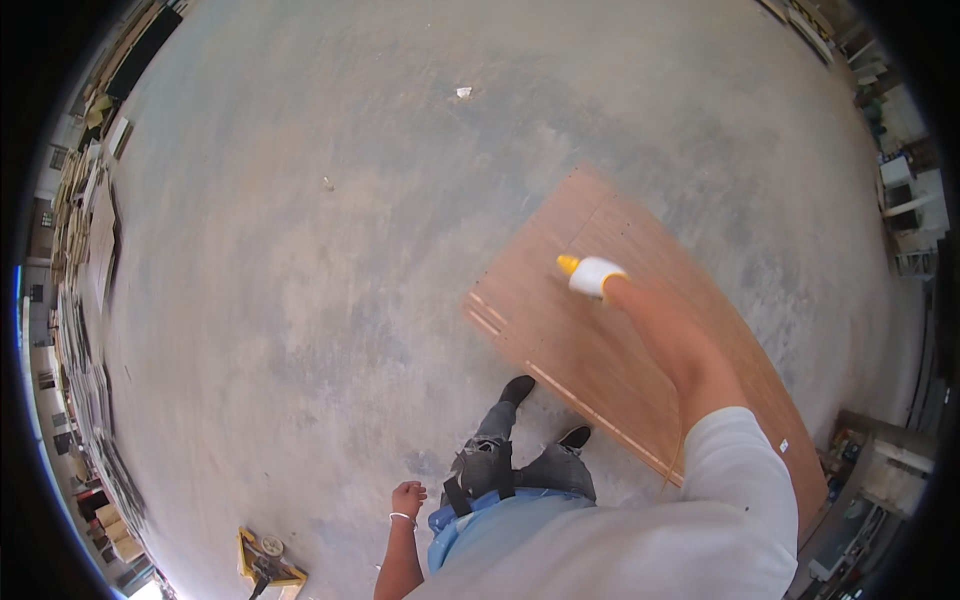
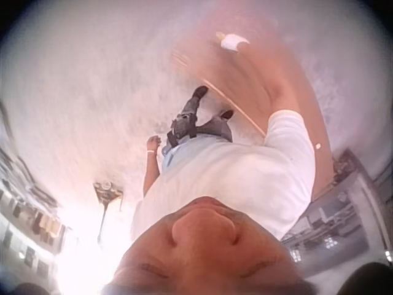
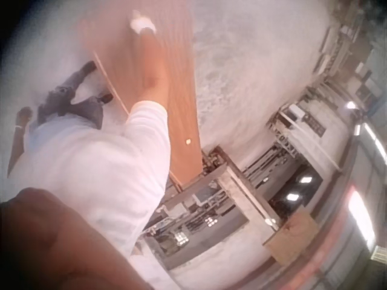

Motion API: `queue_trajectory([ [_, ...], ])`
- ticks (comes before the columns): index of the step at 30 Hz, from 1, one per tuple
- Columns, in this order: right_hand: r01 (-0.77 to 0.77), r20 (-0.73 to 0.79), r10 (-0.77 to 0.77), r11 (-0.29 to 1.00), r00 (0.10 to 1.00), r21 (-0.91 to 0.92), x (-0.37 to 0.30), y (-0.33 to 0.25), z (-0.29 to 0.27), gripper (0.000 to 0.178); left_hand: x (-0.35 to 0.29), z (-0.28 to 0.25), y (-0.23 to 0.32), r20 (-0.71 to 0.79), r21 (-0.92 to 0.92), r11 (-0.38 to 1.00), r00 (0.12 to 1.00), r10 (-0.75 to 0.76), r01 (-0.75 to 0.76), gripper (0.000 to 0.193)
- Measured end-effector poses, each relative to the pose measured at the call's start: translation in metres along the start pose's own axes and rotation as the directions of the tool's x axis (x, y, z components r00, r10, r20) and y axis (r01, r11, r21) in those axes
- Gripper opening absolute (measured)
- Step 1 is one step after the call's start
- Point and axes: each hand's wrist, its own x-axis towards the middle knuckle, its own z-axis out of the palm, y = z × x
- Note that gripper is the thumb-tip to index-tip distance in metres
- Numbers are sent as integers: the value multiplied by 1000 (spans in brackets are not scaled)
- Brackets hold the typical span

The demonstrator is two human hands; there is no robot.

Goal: The person cleans wooden planks by wiping them with a cloth and scraping with a utility knife. They also spray the planks with a liquid from a spray gun and stack the cleaned planks.

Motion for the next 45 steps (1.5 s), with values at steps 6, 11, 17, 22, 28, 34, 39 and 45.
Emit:
queue_trajectory([
  [6,-141,-112,155,982,981,130,-44,-27,56,40,22,23,18,133,61,996,989,59,-67,20],
  [11,-118,63,122,991,991,-60,-104,45,115,38,56,50,73,194,115,986,976,98,-122,19],
  [17,-441,106,432,895,895,73,-248,144,191,37,100,116,168,385,253,938,914,126,-236,17],
  [22,-572,20,591,772,807,278,-318,168,274,37,121,204,262,482,328,900,870,102,-287,18],
  [28,-673,92,886,273,454,688,-391,201,361,37,109,338,254,481,154,988,872,-95,23,36],
  [34,-334,393,919,-375,-14,865,-469,212,493,42,32,421,171,469,50,984,865,-177,174,55],
  [39,-175,526,850,-513,37,840,-493,220,575,40,-18,475,115,561,-58,982,820,-116,179,66],
  [45,-293,469,843,-393,264,872,-523,245,597,44,-84,556,21,636,2,975,752,-174,224,71],
])
